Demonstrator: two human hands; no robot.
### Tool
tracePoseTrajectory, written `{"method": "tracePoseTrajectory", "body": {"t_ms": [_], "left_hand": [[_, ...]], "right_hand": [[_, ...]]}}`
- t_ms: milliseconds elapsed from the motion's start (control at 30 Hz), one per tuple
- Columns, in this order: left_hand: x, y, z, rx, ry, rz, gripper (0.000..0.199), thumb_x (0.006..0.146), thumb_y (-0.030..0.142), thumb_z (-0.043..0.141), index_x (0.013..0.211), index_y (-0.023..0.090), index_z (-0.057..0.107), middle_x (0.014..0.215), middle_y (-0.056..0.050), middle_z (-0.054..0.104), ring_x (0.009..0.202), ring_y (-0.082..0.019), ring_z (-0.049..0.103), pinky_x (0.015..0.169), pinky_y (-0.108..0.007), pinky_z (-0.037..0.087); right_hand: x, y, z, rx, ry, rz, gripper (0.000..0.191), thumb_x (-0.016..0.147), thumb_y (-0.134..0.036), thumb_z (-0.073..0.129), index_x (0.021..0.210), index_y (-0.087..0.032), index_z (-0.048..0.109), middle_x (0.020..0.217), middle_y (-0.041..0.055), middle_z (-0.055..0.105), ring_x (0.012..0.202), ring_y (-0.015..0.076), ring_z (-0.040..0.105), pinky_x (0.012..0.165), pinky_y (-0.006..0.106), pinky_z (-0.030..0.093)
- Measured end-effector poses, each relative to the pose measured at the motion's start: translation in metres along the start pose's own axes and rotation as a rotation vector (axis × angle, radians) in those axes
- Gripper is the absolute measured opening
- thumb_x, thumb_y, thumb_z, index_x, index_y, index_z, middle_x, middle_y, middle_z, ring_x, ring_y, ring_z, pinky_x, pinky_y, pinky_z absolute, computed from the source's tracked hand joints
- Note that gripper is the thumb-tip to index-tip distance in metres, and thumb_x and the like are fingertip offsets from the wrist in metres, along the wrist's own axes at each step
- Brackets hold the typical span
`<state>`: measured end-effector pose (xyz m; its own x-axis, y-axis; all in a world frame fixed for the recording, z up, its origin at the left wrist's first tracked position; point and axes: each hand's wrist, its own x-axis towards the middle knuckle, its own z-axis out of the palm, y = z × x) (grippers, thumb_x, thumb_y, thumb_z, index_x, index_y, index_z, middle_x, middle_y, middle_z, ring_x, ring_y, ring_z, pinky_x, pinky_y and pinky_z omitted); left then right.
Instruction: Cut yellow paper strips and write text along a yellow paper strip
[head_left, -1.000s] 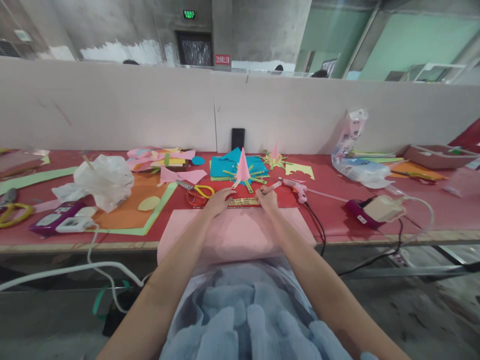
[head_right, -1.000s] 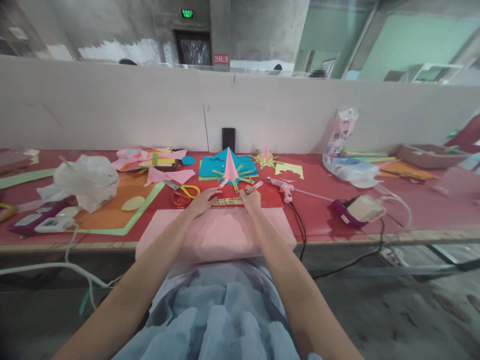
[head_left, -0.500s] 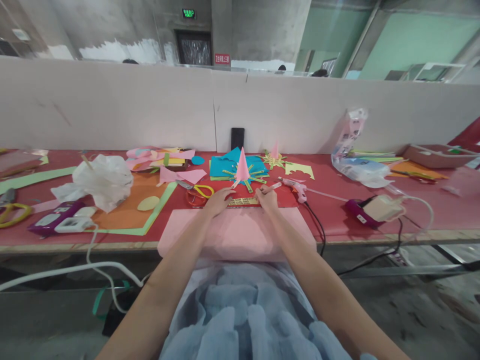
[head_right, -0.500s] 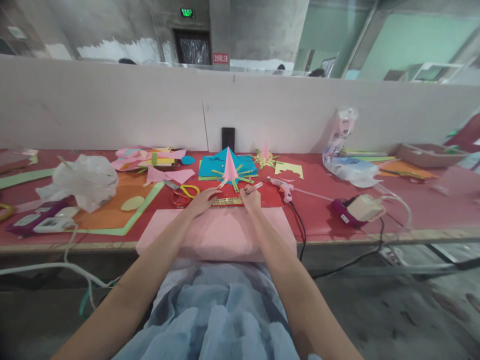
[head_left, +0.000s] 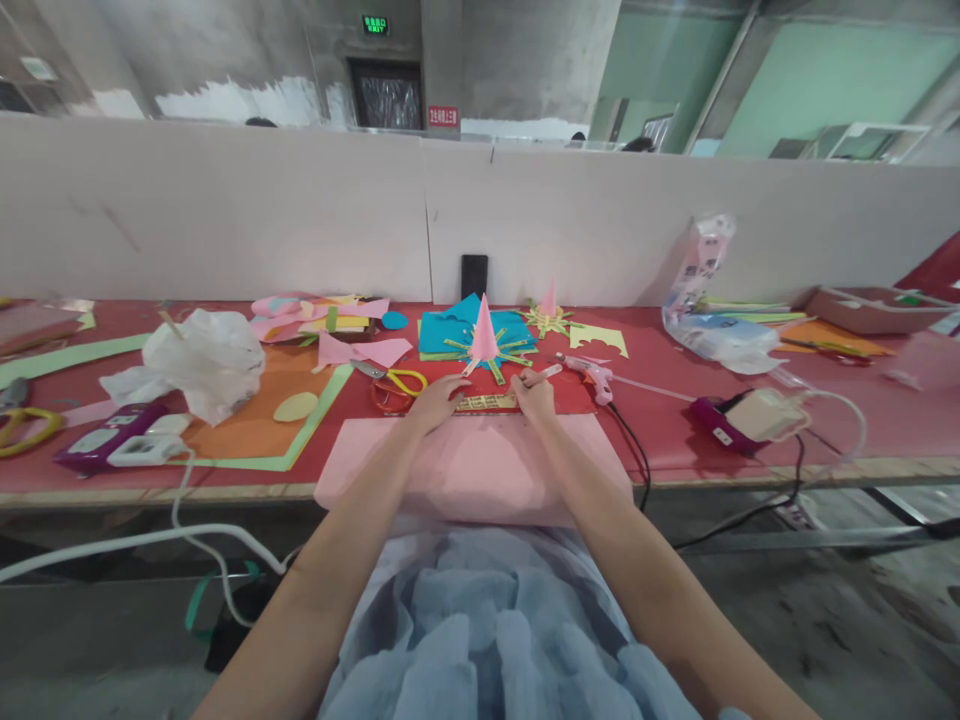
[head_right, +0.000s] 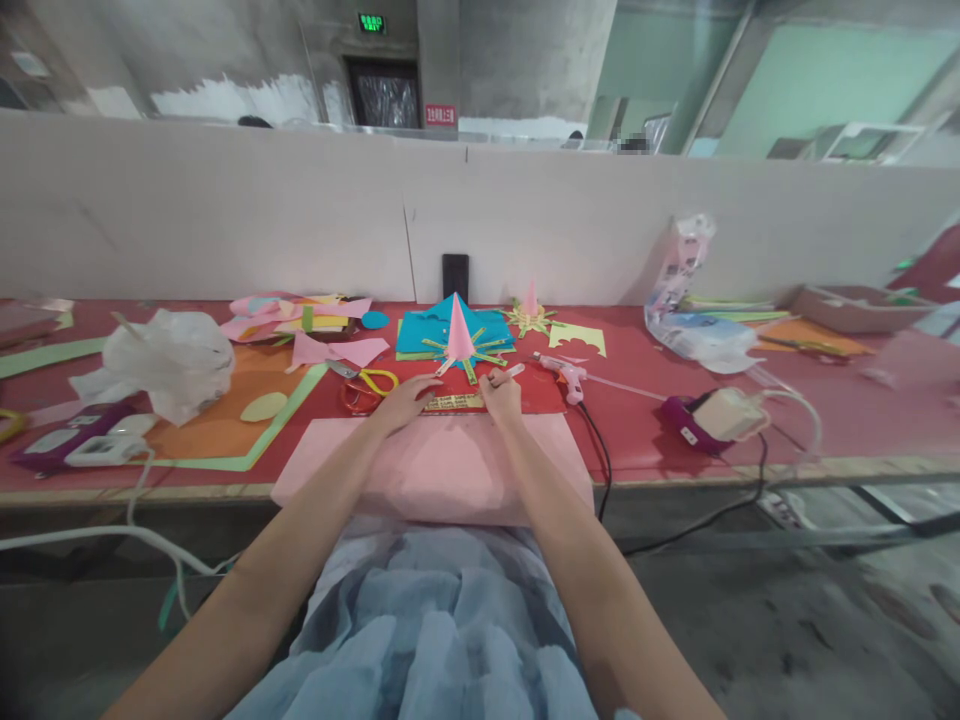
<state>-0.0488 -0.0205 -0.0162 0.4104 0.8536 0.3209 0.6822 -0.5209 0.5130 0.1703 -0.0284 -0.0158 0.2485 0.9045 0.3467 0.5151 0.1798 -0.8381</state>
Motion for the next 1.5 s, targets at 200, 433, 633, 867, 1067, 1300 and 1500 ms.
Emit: {"method": "tracePoseTrajectory", "body": {"t_ms": [200,433,633,867,1067,1300,1500], "left_hand": [[0.0003,-0.0001,0.0006,0.000,0.000,-0.008,0.035,0.088,0.025,0.044,0.120,0.022,0.057,0.135,-0.004,0.051,0.125,-0.018,0.046,0.109,-0.034,0.032],[0.0005,-0.0012,0.0009,-0.001,0.005,0.000,0.036,0.087,0.023,0.044,0.120,0.021,0.057,0.134,-0.005,0.052,0.125,-0.018,0.046,0.110,-0.034,0.032],[0.0011,-0.0031,0.0023,-0.001,0.005,0.008,0.035,0.087,0.024,0.044,0.120,0.022,0.058,0.134,-0.005,0.052,0.125,-0.019,0.046,0.109,-0.035,0.032],[0.0008,-0.0022,0.0016,-0.001,0.006,-0.001,0.035,0.088,0.025,0.044,0.120,0.023,0.058,0.134,-0.004,0.052,0.125,-0.019,0.046,0.109,-0.036,0.033],[0.0009,-0.0015,0.0013,0.000,0.004,0.004,0.035,0.087,0.024,0.044,0.120,0.023,0.057,0.134,-0.003,0.053,0.125,-0.018,0.046,0.110,-0.035,0.032],[0.0001,-0.0006,0.0003,0.005,0.007,0.008,0.036,0.087,0.023,0.044,0.120,0.022,0.058,0.134,-0.005,0.053,0.125,-0.019,0.046,0.110,-0.036,0.032],[0.0005,-0.0009,0.0002,0.003,0.004,-0.001,0.036,0.087,0.023,0.044,0.120,0.023,0.058,0.134,-0.003,0.052,0.125,-0.018,0.046,0.110,-0.035,0.032]], "right_hand": [[0.0017,0.0032,0.0017,-0.003,-0.005,0.010,0.024,0.075,-0.034,0.047,0.055,-0.023,0.040,0.049,-0.0030,0.057,0.054,0.0157,0.056,0.053,0.023,0.039],[-0.0006,-0.0028,-0.0012,0.046,-0.021,0.049,0.024,0.074,-0.032,0.048,0.054,-0.023,0.038,0.049,-0.0035,0.058,0.051,0.0142,0.056,0.055,0.023,0.040],[0.0010,0.0003,0.0004,0.028,-0.013,0.025,0.025,0.073,-0.033,0.049,0.053,-0.023,0.038,0.051,-0.0028,0.059,0.055,0.0154,0.057,0.054,0.023,0.040],[0.0015,0.0011,0.0003,0.013,0.007,0.024,0.026,0.074,-0.036,0.048,0.054,-0.023,0.038,0.047,-0.0034,0.056,0.051,0.0155,0.055,0.051,0.023,0.039],[0.0010,-0.0009,-0.0004,-0.006,-0.011,0.027,0.025,0.073,-0.035,0.048,0.053,-0.023,0.039,0.050,-0.0030,0.059,0.052,0.0150,0.056,0.053,0.023,0.040],[0.0025,0.0025,0.0020,0.050,-0.012,0.058,0.022,0.072,-0.033,0.047,0.053,-0.023,0.038,0.049,-0.0030,0.059,0.052,0.0146,0.057,0.054,0.022,0.042],[0.0022,0.0031,0.0010,0.069,0.032,0.078,0.022,0.072,-0.034,0.047,0.055,-0.023,0.039,0.047,-0.0025,0.057,0.051,0.0162,0.059,0.050,0.022,0.041]]}}
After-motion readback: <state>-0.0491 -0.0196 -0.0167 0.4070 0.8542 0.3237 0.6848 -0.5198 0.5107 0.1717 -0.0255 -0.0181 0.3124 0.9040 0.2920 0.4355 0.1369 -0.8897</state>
